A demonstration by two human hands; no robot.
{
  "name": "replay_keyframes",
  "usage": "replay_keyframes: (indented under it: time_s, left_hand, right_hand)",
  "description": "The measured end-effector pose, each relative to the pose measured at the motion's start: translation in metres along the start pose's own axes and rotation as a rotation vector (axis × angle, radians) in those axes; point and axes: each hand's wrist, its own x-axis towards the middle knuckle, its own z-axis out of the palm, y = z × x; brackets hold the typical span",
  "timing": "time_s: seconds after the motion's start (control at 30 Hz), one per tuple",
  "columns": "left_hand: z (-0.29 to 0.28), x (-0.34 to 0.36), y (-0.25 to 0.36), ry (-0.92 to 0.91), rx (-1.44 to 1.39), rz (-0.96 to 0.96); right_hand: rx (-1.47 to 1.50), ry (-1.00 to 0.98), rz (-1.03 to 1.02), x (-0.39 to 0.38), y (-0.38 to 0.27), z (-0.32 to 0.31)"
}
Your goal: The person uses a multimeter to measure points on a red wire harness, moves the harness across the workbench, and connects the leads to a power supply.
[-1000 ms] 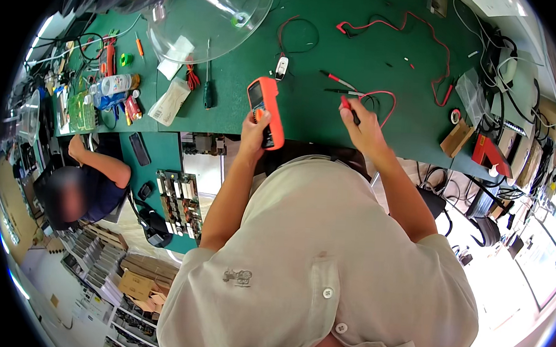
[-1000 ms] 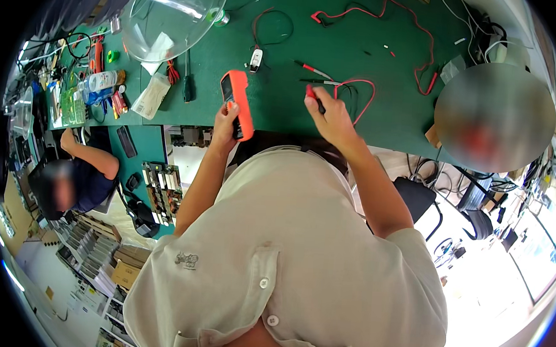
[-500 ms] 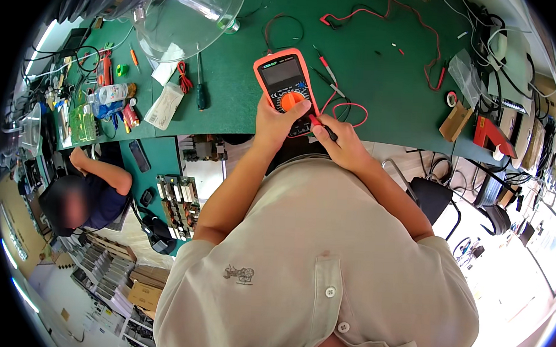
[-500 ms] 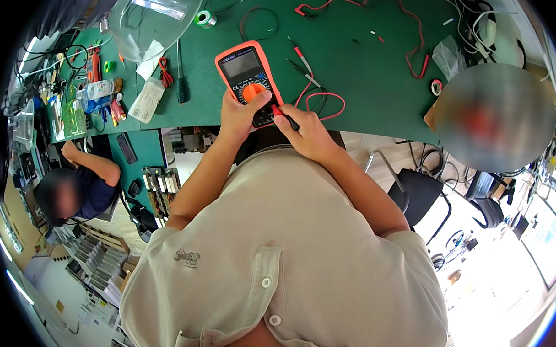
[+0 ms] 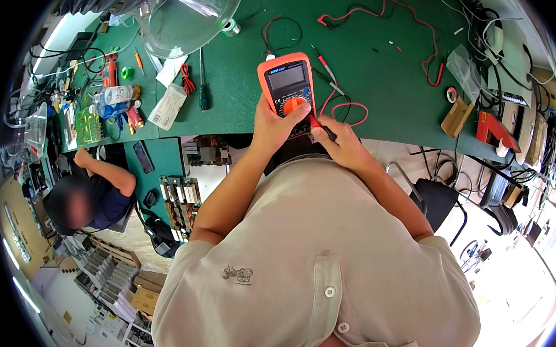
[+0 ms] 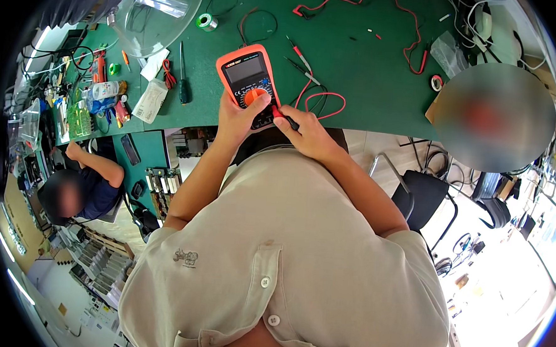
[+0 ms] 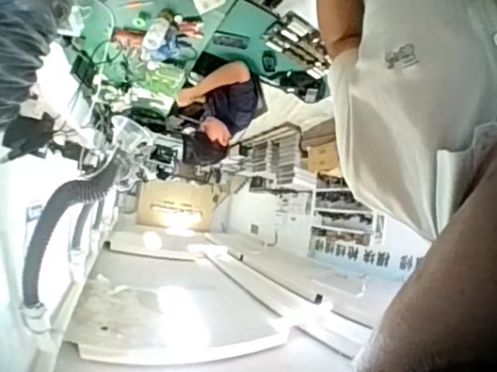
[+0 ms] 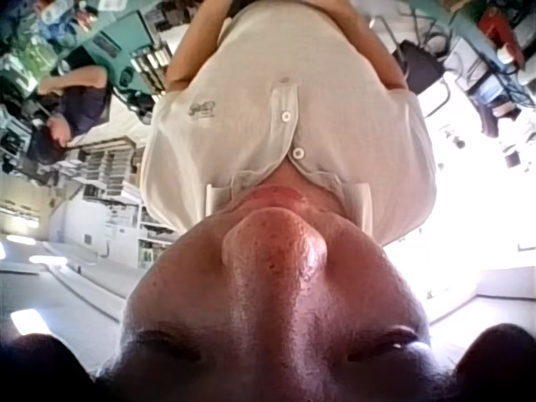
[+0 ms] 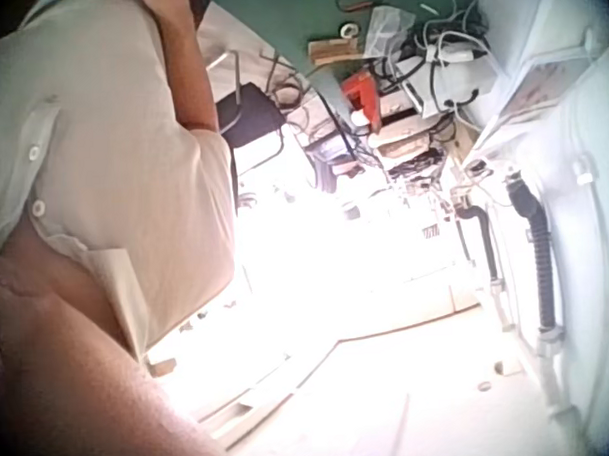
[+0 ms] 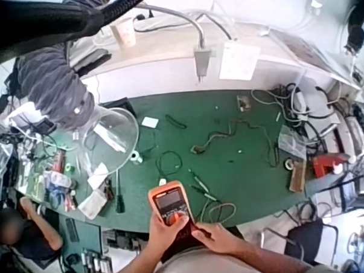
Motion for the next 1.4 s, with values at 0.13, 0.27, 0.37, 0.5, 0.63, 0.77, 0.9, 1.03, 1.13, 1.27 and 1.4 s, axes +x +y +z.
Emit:
replay_keyframes:
  time_s: [0.13,0.27,0.37,0.5,0.63,0.77,0.9,1.03,1.13,1.27,1.4]
  left_hand:
    - [-0.003,-0.004,-0.001,-0.006,-0.018,-0.058]
    - [-0.009,-0.004,-0.015,-0.006,-0.025,-0.098]
    - [-0.014,-0.004,-0.031,0.036,-0.205,-0.249]
    - [-0.028,-0.011,-0.068,0.143,-0.372,-0.430]
    - [-0.073,-0.015,-0.125,0.246,-0.337,-0.455]
    - [-0.109,-0.024,-0.135,0.311,-0.284,-0.499]
    - [-0.118,-0.021,-0.138,0.297,-0.253,-0.473]
    - [-0.111,-0.008,-0.149,0.350,-0.267,-0.485]
    - [-0.112,-0.015,-0.148,0.367,-0.292,-0.469]
    - [-0.103,-0.034,-0.126,0.432,-0.278,-0.472]
    - [-0.090,-0.048,-0.106,0.469,-0.310,-0.483]
  right_hand:
    - [0.005,-0.030,0.009,-0.003,0.007,0.003]
    - [0.013,-0.061,0.055,-0.002,0.014,0.009]
    - [0.005,-0.090,0.128,0.004,0.024,0.011]
    - [-0.030,0.030,0.221,0.002,0.033,0.014]
    - [0.067,0.107,0.372,0.002,0.064,-0.007]
    - [0.002,0.249,0.528,0.021,0.113,-0.057]
    - [-0.301,0.398,0.461,0.045,0.174,-0.137]
    - [-0.670,0.387,0.529,0.052,0.223,-0.193]
    - [-0.911,0.394,0.664,0.072,0.216,-0.197]
    - [-1.035,0.431,0.189,0.122,0.193,-0.180]
    - [-0.888,0.272,-0.033,0.208,0.185,-0.149]
